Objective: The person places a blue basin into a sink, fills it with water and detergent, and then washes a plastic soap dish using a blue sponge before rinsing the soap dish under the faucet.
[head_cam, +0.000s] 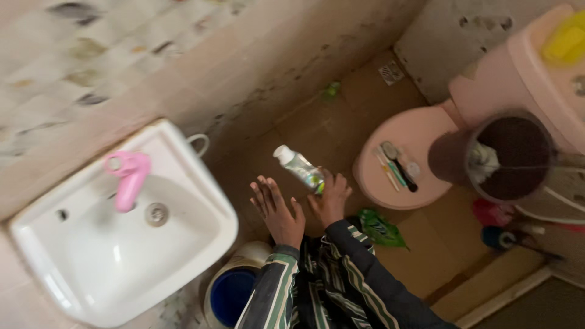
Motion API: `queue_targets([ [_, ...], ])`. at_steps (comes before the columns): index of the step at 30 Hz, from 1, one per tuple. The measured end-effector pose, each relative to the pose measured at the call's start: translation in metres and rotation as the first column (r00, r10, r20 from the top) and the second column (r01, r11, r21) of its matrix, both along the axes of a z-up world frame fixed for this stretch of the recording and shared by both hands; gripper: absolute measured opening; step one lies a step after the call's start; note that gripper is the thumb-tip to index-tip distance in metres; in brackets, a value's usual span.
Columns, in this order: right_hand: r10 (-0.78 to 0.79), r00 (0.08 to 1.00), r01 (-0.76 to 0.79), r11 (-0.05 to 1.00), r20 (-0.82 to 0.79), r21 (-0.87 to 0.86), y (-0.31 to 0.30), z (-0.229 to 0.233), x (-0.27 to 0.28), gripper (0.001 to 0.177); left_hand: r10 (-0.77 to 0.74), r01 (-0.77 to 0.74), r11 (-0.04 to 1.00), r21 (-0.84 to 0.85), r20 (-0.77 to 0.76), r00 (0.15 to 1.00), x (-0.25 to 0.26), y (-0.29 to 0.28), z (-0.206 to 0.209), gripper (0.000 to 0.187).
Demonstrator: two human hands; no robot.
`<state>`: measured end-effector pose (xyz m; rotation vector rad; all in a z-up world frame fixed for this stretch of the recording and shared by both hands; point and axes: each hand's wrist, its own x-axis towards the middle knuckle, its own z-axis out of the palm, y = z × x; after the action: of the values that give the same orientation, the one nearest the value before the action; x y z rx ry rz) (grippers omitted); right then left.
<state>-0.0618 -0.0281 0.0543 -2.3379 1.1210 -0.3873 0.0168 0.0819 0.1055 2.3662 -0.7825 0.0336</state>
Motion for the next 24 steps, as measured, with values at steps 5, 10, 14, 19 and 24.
queue_targets([
  [5,-0.176,0.979,0.174,0.984,-0.105,-0.034,-0.089,-0.084,-0.103,0.083,-0.164,0.172,0.982,0.080,-0.092,0.982,-0.061,-0.063,-0.049,0.085],
  [10,-0.315,0.922,0.320,0.947,-0.227,-0.014,-0.165,-0.147,-0.182,0.086,-0.269,0.319,0.932,0.173,-0.261,0.927,-0.112,-0.134,-0.098,0.087],
  [14,-0.369,0.876,0.387,0.922,-0.311,-0.005,-0.214,-0.191,-0.225,0.084,-0.318,0.352,0.926,0.138,-0.222,0.922,-0.148,-0.188,-0.119,0.083],
  [19,-0.371,0.896,0.335,0.925,-0.245,-0.177,-0.256,-0.233,-0.253,0.076,-0.364,0.398,0.899,0.180,-0.196,0.910,-0.173,-0.219,-0.122,0.088],
  [24,-0.411,0.848,0.372,0.911,-0.335,-0.177,-0.272,-0.263,-0.258,0.068,-0.300,0.338,0.922,0.186,-0.207,0.931,-0.173,-0.217,-0.122,0.087],
])
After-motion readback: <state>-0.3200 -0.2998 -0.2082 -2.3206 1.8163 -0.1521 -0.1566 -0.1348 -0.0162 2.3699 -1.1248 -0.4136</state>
